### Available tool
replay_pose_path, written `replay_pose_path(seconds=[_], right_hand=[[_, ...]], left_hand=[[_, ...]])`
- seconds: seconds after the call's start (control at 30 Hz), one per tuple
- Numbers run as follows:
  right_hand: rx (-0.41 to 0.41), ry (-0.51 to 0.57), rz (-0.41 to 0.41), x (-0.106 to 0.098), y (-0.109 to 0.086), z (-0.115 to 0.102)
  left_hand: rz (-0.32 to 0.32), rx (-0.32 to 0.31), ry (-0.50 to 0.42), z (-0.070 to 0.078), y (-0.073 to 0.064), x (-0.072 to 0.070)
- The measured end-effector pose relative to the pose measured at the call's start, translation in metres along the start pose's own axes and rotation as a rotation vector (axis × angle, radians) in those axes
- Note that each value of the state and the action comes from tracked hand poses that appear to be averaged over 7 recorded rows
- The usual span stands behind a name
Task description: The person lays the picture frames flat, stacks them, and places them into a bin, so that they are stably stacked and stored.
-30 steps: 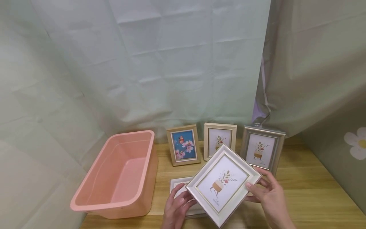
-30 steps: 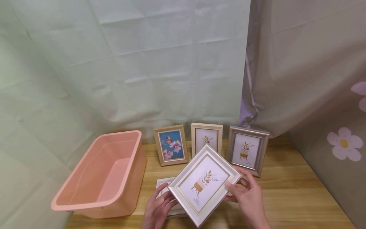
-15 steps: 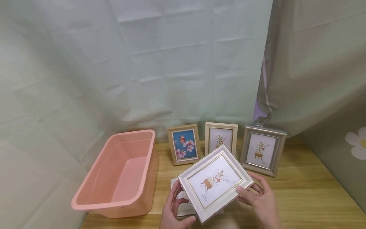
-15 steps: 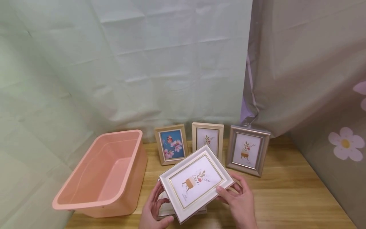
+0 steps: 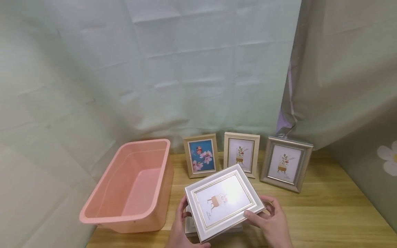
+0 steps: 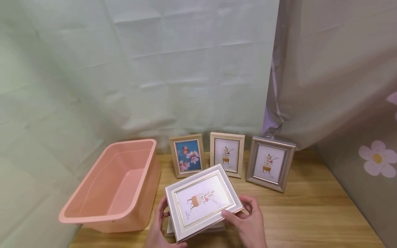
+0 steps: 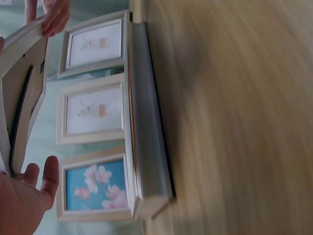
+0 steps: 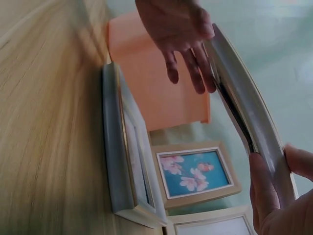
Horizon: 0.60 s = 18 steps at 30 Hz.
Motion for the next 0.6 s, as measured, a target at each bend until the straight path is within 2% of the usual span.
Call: replay_pose_path(seconds=[0.1,0.2,0.27,0.37,0.47,0.6], right_hand=[[0.011,-0.098,-0.015,0.003,0.001,0.001],[-0.002,-0.149,-0.038,0.004,0.002,0.002],[-0.01,-0.153,-0.053,0.005,0.003,0.003],[-0.008,-0.16,-0.067,0.007,0.005,0.006],[0.021,-0.168,-0.089,0.008,0.008,0.01],[0.057,-0.196,-0.12,0.01,0.012,0.016]], left_hand=[[-0.033,-0.063,0.025,0.0,0.0,-0.009],[-0.062,-0.167,0.016,0.002,0.001,-0.013],[-0.072,-0.252,-0.002,0.003,0.002,-0.015],[-0.078,-0.342,-0.012,0.003,0.002,-0.017],[-0.082,-0.39,0.028,0.0,0.002,-0.018],[-0.104,-0.465,0.131,-0.005,0.004,-0.02]])
Point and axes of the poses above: each hand's wrist, its own y-axis towards the middle knuckle, its own x-axis out of the palm, z = x × y, the point moved 1 cm from there along y, towards the middle knuckle, and after that the axes turned 2 degrees about x, right-handed, at the moved point
